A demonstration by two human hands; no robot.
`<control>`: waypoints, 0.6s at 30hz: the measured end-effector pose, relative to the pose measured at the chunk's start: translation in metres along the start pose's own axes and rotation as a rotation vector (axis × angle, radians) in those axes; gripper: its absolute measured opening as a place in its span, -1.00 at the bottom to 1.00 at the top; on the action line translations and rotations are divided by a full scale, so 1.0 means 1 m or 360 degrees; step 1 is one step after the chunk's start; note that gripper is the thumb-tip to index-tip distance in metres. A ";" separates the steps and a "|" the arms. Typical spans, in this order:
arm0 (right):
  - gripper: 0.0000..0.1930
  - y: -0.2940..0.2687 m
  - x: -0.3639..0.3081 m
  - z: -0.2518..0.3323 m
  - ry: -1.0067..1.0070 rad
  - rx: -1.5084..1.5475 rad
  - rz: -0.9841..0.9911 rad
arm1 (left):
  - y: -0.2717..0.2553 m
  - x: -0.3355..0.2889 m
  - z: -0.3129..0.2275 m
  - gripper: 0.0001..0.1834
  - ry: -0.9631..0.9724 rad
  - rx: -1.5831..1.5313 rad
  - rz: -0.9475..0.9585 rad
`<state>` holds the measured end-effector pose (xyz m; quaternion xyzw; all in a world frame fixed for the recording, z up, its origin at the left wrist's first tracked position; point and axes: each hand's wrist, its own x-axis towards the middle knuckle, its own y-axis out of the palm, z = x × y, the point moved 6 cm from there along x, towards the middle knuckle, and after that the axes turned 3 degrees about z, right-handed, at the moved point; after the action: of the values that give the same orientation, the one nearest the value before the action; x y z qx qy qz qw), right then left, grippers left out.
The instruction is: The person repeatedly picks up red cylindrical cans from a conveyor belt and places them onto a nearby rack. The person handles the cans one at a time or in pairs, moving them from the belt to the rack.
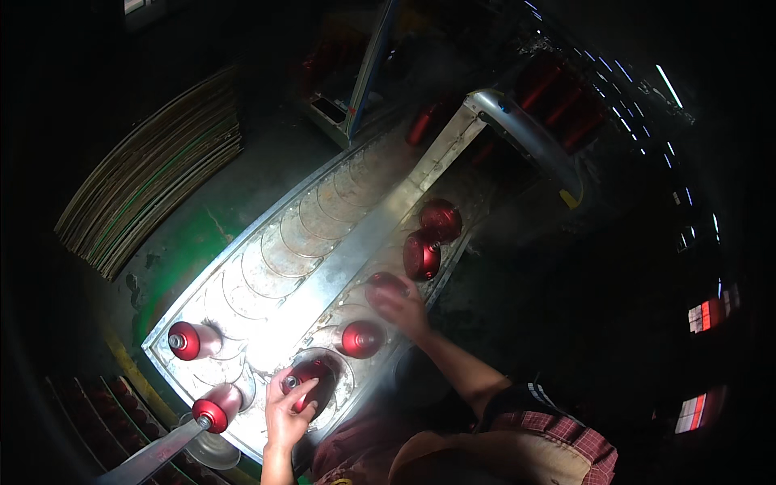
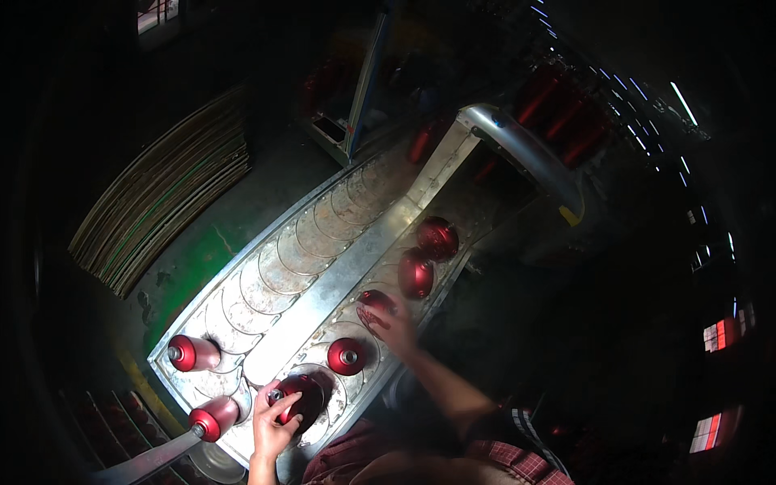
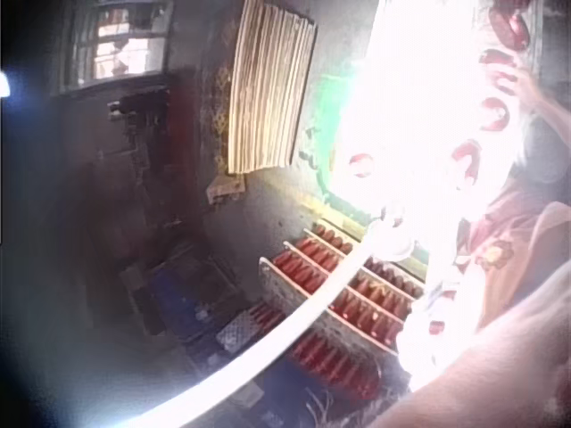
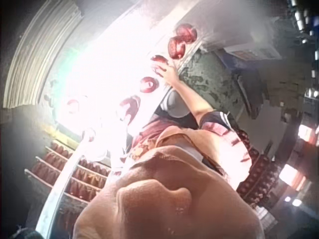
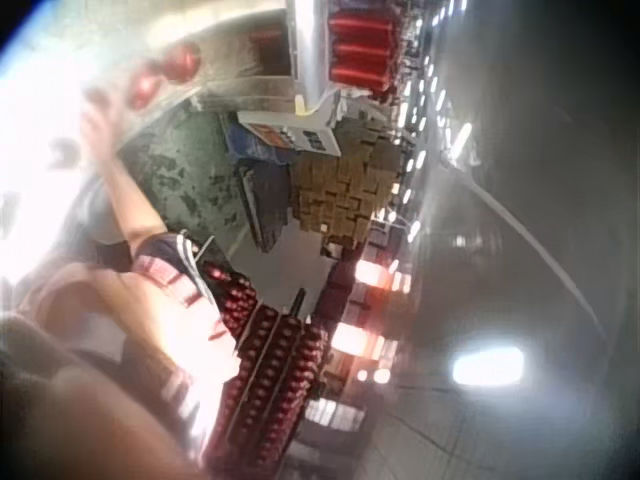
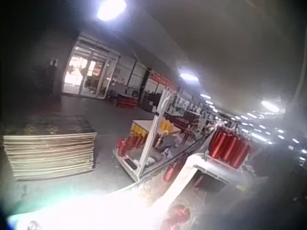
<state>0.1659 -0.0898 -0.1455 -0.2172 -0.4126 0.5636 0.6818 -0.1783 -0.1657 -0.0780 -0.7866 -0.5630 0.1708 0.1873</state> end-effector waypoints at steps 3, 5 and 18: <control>-0.54 0.006 0.017 -0.032 0.0217 0.0054 0.0113 | 0.037 0.022 0.016 -0.44 -0.0099 0.0003 -0.0106; -0.41 -0.010 0.026 -0.045 0.0277 -0.0175 0.0097 | 0.059 0.040 0.021 -0.45 -0.0129 -0.0052 -0.0186; -0.36 -0.017 0.039 -0.088 0.0213 0.0492 0.0057 | 0.185 0.136 0.001 -0.54 -0.0077 -0.0329 -0.0260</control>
<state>0.2478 -0.0430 -0.1695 -0.1540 -0.2707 0.6167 0.7230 0.0144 -0.0915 -0.1769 -0.7490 -0.6440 0.1149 0.1048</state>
